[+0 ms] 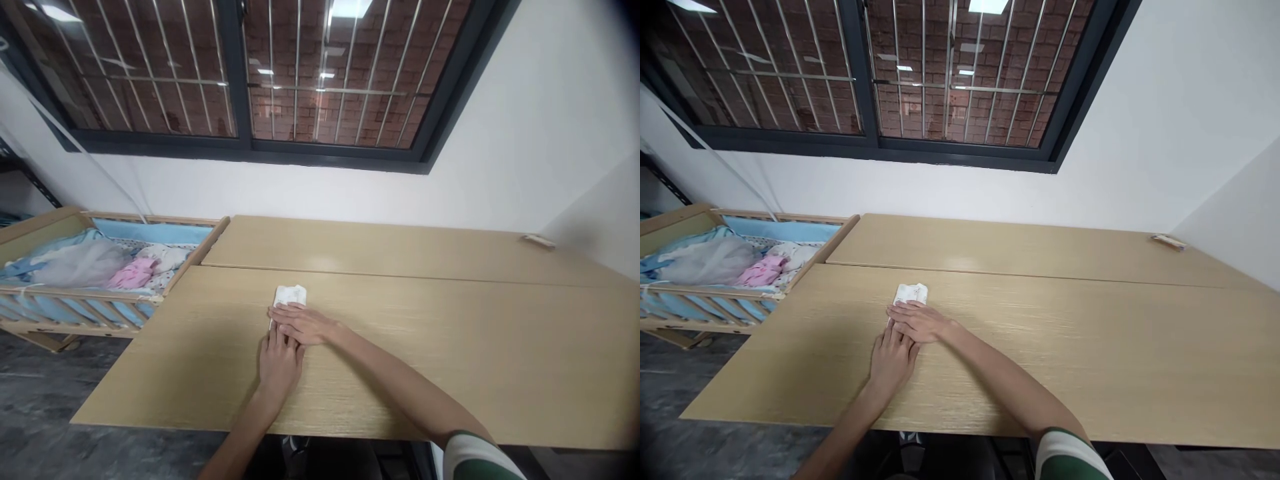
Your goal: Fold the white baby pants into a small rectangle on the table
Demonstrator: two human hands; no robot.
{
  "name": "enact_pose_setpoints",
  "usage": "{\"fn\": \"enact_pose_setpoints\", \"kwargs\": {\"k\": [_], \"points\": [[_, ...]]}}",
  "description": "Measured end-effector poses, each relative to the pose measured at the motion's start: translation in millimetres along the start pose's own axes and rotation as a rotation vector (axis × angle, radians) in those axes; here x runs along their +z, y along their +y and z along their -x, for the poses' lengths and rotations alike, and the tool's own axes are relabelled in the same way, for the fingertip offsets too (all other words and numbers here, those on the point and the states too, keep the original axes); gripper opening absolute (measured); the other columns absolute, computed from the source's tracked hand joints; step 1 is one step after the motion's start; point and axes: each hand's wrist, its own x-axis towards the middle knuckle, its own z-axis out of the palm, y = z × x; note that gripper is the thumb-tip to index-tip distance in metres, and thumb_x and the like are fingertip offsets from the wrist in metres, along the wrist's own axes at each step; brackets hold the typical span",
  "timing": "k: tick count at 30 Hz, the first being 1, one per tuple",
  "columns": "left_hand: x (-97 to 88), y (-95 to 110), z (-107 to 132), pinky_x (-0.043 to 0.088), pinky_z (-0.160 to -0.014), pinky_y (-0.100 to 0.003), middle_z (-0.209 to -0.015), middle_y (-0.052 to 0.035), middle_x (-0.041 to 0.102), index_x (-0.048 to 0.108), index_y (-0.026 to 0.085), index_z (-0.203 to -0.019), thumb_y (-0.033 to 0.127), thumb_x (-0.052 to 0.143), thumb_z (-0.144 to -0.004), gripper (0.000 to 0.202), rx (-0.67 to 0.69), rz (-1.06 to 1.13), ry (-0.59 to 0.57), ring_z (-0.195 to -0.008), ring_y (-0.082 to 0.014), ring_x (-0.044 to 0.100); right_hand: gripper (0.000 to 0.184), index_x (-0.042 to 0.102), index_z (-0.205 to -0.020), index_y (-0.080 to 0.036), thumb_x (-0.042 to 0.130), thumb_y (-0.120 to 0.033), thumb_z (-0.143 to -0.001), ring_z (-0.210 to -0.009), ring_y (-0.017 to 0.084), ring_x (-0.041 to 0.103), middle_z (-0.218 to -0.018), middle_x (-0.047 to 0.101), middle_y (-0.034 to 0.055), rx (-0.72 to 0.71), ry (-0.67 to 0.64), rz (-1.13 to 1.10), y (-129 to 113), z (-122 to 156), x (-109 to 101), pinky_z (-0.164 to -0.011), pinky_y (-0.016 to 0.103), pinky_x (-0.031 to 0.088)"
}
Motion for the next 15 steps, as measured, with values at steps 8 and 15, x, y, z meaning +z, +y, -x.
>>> {"fn": "enact_pose_setpoints", "kwargs": {"k": [8,15], "points": [[-7.0,-2,-3,0.043,-0.106,-0.054,-0.153,-0.0208,0.044,0.046,0.019,-0.15,0.038,0.044,-0.102,0.051,-0.053,0.102,-0.107,-0.14,-0.0373,0.042,0.049,0.043,-0.153,-0.032,0.044,-0.039,-0.104,-0.153,0.019,0.026,-0.163,0.033,-0.0007,0.045,0.175,-0.026,50,-14,-17,-0.127,0.042,0.015],[-13.9,-16,-13,0.043,-0.106,-0.049,-0.146,-0.0185,0.052,0.052,0.02,-0.144,0.039,0.046,-0.101,0.047,-0.029,0.186,-0.108,-0.135,-0.0352,0.048,0.053,0.038,-0.156,-0.027,0.039,-0.042,-0.105,-0.153,0.021,0.024,-0.165,0.03,0.0032,0.08,0.27,0.038,70,-17,-7,-0.127,0.043,0.015]]}}
